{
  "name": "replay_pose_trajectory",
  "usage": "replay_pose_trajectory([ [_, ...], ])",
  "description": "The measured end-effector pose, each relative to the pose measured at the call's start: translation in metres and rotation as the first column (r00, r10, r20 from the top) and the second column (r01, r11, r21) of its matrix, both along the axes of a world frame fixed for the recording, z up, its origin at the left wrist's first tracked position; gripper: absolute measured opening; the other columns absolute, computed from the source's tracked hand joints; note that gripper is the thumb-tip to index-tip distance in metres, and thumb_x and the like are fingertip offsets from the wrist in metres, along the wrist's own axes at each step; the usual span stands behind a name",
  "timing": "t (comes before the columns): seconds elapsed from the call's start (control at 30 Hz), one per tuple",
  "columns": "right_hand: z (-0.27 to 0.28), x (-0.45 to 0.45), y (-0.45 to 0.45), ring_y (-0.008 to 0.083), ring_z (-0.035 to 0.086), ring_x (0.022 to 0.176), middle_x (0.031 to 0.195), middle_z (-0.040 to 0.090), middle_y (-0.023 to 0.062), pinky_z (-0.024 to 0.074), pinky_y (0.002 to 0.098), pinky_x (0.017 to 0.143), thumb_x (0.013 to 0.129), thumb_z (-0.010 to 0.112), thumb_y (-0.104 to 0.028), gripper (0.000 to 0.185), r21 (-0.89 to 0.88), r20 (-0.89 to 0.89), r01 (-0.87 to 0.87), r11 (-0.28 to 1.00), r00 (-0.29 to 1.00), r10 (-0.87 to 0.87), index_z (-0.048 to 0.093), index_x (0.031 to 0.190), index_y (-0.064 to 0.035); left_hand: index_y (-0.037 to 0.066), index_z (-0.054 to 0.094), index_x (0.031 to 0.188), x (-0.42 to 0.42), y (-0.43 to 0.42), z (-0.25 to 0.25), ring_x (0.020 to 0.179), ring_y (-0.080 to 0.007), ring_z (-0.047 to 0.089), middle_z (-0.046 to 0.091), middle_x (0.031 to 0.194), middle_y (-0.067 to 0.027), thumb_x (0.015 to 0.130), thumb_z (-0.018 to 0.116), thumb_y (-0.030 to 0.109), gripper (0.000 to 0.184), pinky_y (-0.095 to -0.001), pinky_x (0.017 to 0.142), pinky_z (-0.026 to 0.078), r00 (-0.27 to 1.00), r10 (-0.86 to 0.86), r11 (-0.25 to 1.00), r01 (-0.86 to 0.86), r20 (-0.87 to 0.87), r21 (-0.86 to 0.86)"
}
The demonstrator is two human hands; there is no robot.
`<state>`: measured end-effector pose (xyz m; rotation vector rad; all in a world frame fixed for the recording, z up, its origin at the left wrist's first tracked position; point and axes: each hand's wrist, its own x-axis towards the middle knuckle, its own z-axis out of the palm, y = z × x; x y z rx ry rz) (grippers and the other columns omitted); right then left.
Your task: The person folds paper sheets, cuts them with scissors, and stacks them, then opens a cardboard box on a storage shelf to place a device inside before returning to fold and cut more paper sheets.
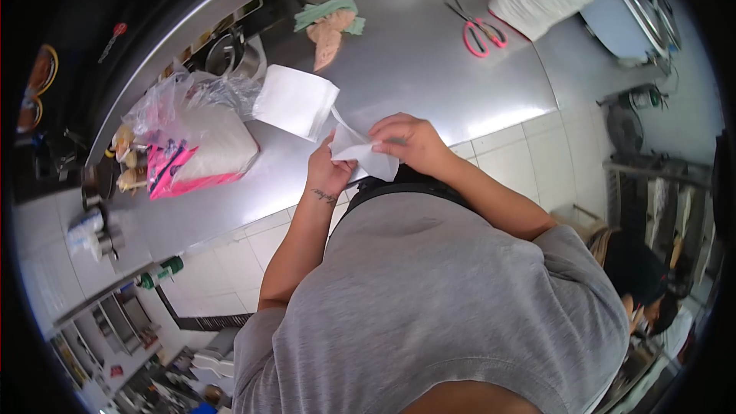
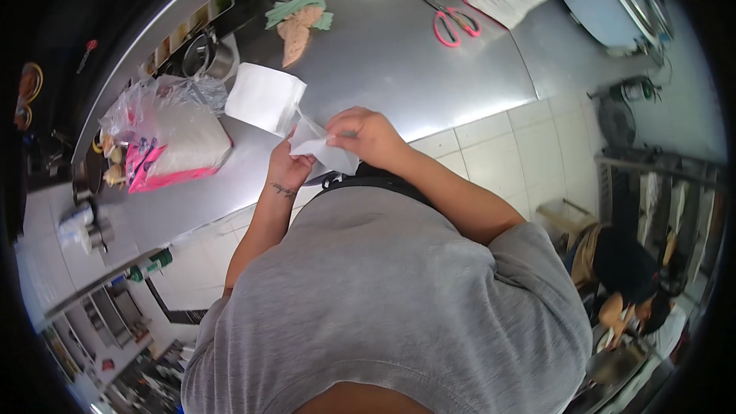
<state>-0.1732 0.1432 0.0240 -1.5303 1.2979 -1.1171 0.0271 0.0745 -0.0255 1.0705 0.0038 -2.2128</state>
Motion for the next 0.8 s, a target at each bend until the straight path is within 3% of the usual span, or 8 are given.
replay_pose_trajectory([
  [0.07,0.009,-0.003,0.010,0.0165,0.062,0.091,0.096,0.068,0.0080,0.0482,0.0296,0.084,0.083,0.069,-0.007,0.016,0.237,0.235,0.089,0.967,0.961,-0.147,0.071,0.098,-0.0027,0.003,0.050,0.101,-0.002,0.000,0.012,0.048,-0.0103,0.043,0.057,0.083,-0.0053,0.098,0.047,0.021,0.018,-0.0283,0.053,0.043,0.999,-0.049,0.998,0.050,0.022,-0.047],
  [0.13,0.021,-0.008,0.013,0.0134,0.062,0.085,0.092,0.069,0.0059,0.0485,0.0269,0.081,0.084,0.067,-0.005,0.015,0.457,0.377,0.088,0.885,0.882,-0.283,0.070,0.098,-0.0014,0.003,0.049,0.096,-0.007,0.001,0.022,0.042,-0.0082,0.030,0.055,0.078,-0.0030,0.096,0.051,0.022,0.019,-0.0264,0.048,0.034,0.998,-0.040,0.998,0.043,0.056,-0.053],
  [0.17,0.026,-0.012,0.014,0.0107,0.061,0.083,0.088,0.068,0.0030,0.0485,0.0249,0.079,0.083,0.068,-0.001,0.017,0.474,0.385,0.079,0.877,0.877,-0.288,0.070,0.099,-0.0001,0.004,0.050,0.096,-0.008,0.001,0.022,0.042,-0.0076,0.031,0.055,0.076,-0.0022,0.096,0.051,0.022,0.018,-0.0261,0.048,0.035,0.999,-0.050,0.996,0.051,0.011,-0.077],
  [0.3,0.016,-0.026,0.015,0.0084,0.059,0.078,0.086,0.065,0.0024,0.0484,0.0223,0.074,0.080,0.065,0.005,0.030,0.365,0.410,-0.008,0.931,0.899,-0.153,0.066,0.109,-0.0021,0.004,0.051,0.096,-0.024,0.002,0.026,0.043,-0.0054,0.032,0.052,0.072,-0.0008,0.097,0.049,0.019,0.015,-0.0231,0.050,0.040,0.999,-0.036,0.992,0.037,0.014,-0.123],
  [0.47,-0.006,-0.061,0.002,0.0075,0.058,0.079,0.087,0.061,-0.0004,0.0489,0.0223,0.074,0.078,0.061,0.012,0.051,0.258,0.291,-0.134,0.957,0.955,0.055,0.058,0.124,-0.0087,0.004,0.053,0.100,-0.040,0.008,0.005,0.044,-0.0044,0.034,0.048,0.064,0.0030,0.100,0.044,0.016,0.015,-0.0202,0.059,0.046,0.977,0.023,0.984,-0.060,-0.211,-0.170],
  [0.6,-0.019,-0.101,-0.010,0.0078,0.057,0.080,0.105,0.057,0.0025,0.0480,0.0218,0.077,0.075,0.066,0.009,0.059,0.235,0.218,-0.121,0.964,0.974,0.069,0.052,0.130,-0.0091,0.006,0.055,0.104,-0.061,0.016,-0.001,0.042,-0.0028,0.032,0.042,0.058,0.0072,0.101,0.037,0.014,0.020,-0.0225,0.061,0.048,0.952,0.209,0.973,-0.226,-0.224,-0.052],
  [0.7,-0.021,-0.111,-0.006,0.0099,0.057,0.078,0.106,0.056,0.0035,0.0483,0.0227,0.076,0.074,0.067,0.004,0.061,0.137,0.071,-0.054,0.989,0.996,0.044,0.050,0.132,-0.0089,0.007,0.055,0.102,-0.066,0.025,-0.013,0.043,-0.0041,0.034,0.046,0.060,0.0047,0.102,0.036,0.017,0.021,-0.0214,0.065,0.050,0.938,0.178,0.977,-0.206,-0.298,-0.063],
  [0.8,-0.053,-0.110,-0.012,0.0120,0.057,0.077,0.104,0.057,0.0047,0.0486,0.0241,0.075,0.075,0.066,0.001,0.057,0.228,0.046,0.031,0.973,0.998,-0.043,0.051,0.130,-0.0084,0.006,0.055,0.104,-0.058,0.025,-0.027,0.042,-0.0042,0.033,0.049,0.063,0.0044,0.101,0.040,0.016,0.019,-0.0245,0.068,0.051,0.928,0.147,0.986,-0.165,-0.341,-0.024],
])
